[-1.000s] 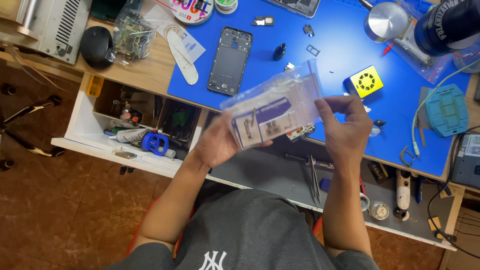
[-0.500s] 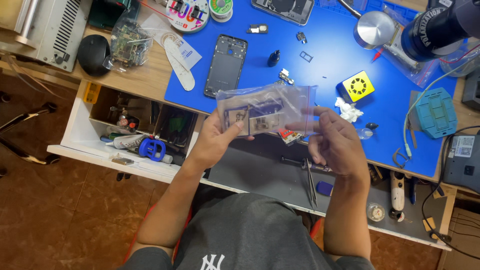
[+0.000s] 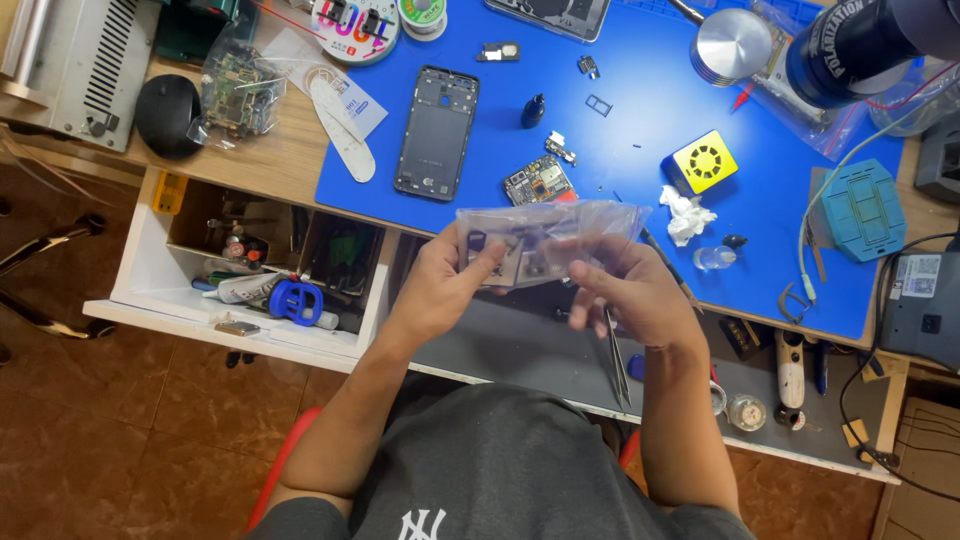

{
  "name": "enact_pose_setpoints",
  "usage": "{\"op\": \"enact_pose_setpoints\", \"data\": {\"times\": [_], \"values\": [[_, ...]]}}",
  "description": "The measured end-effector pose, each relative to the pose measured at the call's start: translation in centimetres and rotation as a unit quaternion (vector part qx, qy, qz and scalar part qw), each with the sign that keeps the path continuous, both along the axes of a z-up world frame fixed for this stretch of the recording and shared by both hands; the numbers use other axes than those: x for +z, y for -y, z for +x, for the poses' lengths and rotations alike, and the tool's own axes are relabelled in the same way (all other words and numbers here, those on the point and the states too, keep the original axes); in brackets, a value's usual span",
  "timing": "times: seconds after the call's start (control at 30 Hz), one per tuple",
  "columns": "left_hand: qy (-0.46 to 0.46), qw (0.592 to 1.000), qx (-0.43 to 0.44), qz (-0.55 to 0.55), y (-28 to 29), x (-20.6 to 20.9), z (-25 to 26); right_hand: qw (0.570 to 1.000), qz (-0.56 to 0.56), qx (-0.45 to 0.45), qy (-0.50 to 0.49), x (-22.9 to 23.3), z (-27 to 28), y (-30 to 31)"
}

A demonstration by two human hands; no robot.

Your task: The person disassembles a smartphone, removes the battery, and uses a screwdriver and tweezers to manipulate small components on the motherboard. They also handle a plastic bag containing parts and place items into a drawer.

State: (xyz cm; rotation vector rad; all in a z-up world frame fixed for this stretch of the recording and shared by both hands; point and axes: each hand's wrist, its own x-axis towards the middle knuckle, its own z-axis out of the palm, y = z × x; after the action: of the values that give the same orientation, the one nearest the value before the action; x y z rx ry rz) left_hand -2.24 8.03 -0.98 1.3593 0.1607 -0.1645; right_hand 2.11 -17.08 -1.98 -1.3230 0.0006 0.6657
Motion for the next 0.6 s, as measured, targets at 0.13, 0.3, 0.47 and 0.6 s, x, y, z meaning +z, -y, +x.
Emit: {"op": "enact_pose_setpoints", "data": {"times": [0.13,0.3,0.47,0.6], "values": [[-0.001,0.997,-0.036,0.064,0.4,0.3,-0.3,1.000,0.021,-0.006,-0.002,1.6,-0.5,-1.1],[0.003,0.997,-0.029,0.066,0.7,-1.2,-0.5,1.000,0.005,0.002,0.025,-0.1,-0.8,-0.5],[-0.012,0.995,-0.018,0.096,1.4,-0.1,-0.6,0.999,0.012,0.004,0.050,1.0,-0.8,-1.1],[-0.009,0.992,-0.016,0.124,1.4,0.7,-0.6,0.998,0.027,0.006,0.048,0.7,-1.0,-1.1]]}}
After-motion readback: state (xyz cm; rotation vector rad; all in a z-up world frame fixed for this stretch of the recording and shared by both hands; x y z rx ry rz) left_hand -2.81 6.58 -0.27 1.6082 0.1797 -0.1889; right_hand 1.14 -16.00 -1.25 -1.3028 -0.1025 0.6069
